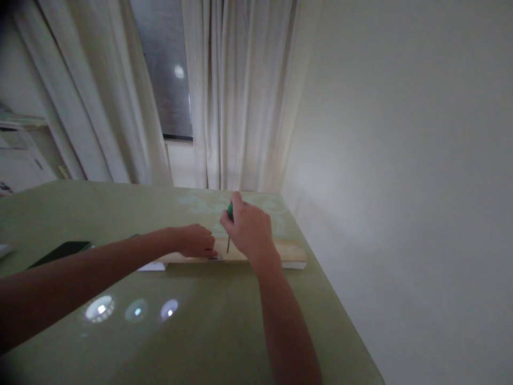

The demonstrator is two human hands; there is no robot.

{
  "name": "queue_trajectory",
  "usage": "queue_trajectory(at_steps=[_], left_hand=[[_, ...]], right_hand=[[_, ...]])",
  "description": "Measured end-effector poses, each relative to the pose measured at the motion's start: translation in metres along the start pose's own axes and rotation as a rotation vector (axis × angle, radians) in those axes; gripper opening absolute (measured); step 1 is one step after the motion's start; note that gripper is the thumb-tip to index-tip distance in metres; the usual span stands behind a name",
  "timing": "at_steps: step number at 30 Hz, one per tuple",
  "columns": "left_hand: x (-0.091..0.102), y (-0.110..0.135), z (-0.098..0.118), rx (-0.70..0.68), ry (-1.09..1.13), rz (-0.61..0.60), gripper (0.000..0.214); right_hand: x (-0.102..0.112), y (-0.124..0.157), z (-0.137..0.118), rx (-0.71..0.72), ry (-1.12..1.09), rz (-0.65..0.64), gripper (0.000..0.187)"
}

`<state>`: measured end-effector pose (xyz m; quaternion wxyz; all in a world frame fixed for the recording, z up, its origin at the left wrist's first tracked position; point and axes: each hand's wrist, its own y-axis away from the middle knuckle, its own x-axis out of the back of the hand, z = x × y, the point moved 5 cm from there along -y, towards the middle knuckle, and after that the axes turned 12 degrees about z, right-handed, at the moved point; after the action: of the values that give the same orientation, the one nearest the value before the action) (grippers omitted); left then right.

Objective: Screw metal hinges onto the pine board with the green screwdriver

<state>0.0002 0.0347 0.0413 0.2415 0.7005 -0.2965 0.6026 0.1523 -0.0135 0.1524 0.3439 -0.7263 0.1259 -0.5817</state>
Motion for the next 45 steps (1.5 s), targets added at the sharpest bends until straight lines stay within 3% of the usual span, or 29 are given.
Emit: queue_trajectory(at_steps=[6, 10, 13, 16, 19, 24, 27, 30, 33, 39, 45], left_hand=[[-0.004, 0.001, -0.002, 0.041, 0.092, -0.027, 0.043], [0.004, 0.000, -0.001, 0.064, 0.125, -0.041, 0.038], [0.012, 0.001, -0.012, 0.097, 0.186, -0.061, 0.041], [0.017, 0.009, -0.044, 0.148, 0.270, -0.095, 0.041], [0.020, 0.031, -0.096, 0.253, 0.288, -0.083, 0.033], [0.017, 0.099, -0.185, 0.502, 0.209, -0.040, 0.016], [0.002, 0.145, -0.213, 0.646, 0.164, -0.060, 0.013], [-0.020, 0.178, -0.219, 0.742, 0.163, -0.093, 0.012], [-0.042, 0.194, -0.216, 0.817, 0.173, -0.113, 0.013], [-0.071, 0.192, -0.212, 0.877, 0.180, -0.138, 0.015], [-0.086, 0.186, -0.214, 0.888, 0.174, -0.179, 0.011]], right_hand=[[0.001, -0.001, -0.002, -0.006, 0.004, -0.032, 0.030], [0.000, 0.000, -0.002, 0.000, -0.009, -0.026, 0.029], [0.000, 0.000, -0.002, 0.006, -0.013, -0.013, 0.027], [0.001, -0.001, -0.001, 0.002, -0.016, 0.000, 0.025], [0.003, -0.001, -0.001, -0.007, -0.020, 0.004, 0.025], [0.006, -0.001, -0.001, -0.009, -0.034, 0.018, 0.024], [0.006, -0.002, -0.002, -0.006, -0.031, 0.025, 0.024], [0.004, -0.002, -0.005, 0.007, -0.038, 0.024, 0.025], [0.001, -0.001, -0.009, 0.028, -0.051, 0.019, 0.025], [-0.001, 0.000, -0.013, 0.047, -0.058, 0.010, 0.025], [-0.005, -0.001, -0.013, 0.043, -0.066, 0.001, 0.026]])
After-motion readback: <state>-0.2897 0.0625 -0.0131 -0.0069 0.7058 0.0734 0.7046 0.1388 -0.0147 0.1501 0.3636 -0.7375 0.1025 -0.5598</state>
